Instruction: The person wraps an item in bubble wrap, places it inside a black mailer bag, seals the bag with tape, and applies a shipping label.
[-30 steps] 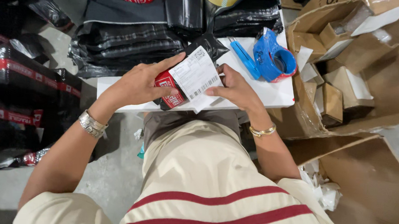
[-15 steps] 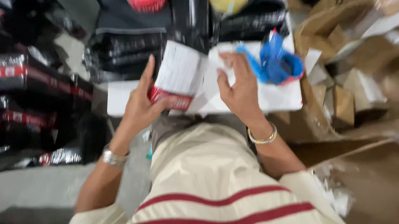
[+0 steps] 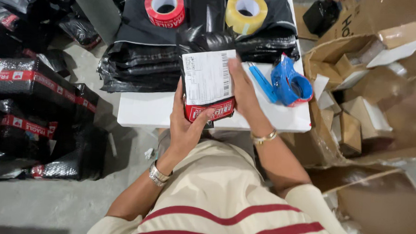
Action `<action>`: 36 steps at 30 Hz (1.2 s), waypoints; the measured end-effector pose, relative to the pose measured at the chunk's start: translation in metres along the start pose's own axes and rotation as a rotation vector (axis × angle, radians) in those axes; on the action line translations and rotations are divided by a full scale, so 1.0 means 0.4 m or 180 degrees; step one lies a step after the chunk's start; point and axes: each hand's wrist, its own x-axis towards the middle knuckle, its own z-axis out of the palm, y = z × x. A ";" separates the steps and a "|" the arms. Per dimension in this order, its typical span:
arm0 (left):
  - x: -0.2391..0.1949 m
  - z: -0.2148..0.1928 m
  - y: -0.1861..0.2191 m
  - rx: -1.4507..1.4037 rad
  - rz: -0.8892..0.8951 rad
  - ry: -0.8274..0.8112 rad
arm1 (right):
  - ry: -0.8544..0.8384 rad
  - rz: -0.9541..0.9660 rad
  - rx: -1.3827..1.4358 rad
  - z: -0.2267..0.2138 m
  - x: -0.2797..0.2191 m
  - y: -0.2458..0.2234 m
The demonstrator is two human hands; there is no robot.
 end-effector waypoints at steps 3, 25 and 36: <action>0.031 -0.007 0.029 -0.0492 -0.0628 0.0051 | -0.0092 0.0245 0.0689 -0.028 -0.023 0.032; 0.117 -0.013 -0.012 0.2210 0.1297 0.0071 | 0.0545 -0.0980 -0.0447 0.056 -0.160 -0.019; 0.134 -0.027 0.001 0.0318 0.0554 -0.0273 | -0.0018 -0.0526 -0.0478 -0.023 -0.207 0.022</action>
